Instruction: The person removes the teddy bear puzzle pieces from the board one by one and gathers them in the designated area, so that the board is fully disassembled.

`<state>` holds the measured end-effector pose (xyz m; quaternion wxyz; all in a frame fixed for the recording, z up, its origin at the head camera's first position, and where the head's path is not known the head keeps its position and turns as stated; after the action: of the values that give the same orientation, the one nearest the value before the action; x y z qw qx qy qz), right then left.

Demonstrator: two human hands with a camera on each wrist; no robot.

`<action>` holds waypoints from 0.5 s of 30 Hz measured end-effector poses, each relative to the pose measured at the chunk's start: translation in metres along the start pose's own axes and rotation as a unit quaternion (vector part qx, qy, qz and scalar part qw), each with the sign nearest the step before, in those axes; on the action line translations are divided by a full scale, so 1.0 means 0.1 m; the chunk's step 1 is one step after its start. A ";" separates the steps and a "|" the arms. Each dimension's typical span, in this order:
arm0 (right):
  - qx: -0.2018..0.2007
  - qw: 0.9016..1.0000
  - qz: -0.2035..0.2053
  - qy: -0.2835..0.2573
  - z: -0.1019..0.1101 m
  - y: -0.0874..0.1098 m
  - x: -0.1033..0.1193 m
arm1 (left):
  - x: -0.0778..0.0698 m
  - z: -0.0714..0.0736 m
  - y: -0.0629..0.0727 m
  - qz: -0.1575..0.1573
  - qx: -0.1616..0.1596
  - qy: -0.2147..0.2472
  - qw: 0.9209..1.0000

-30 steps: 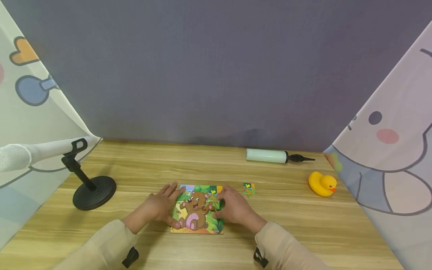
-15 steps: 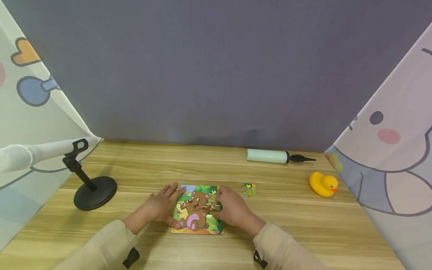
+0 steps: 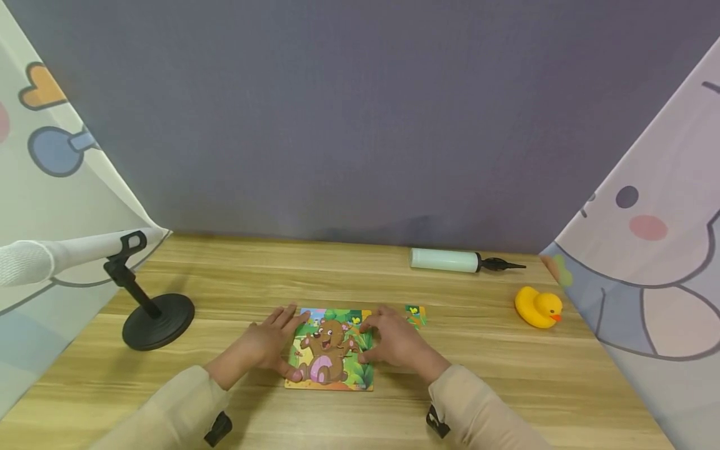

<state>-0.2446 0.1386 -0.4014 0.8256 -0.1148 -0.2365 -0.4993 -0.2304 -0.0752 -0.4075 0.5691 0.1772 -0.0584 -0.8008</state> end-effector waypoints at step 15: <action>-0.030 0.992 0.075 0.094 0.07 0.00 0.06 | 0.01 0.00 0.00 -0.002 -0.002 0.003 1.000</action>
<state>-0.2442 0.1367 -0.3924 0.8754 -0.1093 -0.1331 -0.4517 -0.2305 -0.0759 -0.4072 0.5679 0.1788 -0.0544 -0.8016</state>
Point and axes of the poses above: each hand's wrist, its own y-axis away from the middle knuckle, its own z-axis out of the back of the hand, x = y × z, the point moved 7 cm from there along -y, towards the middle knuckle
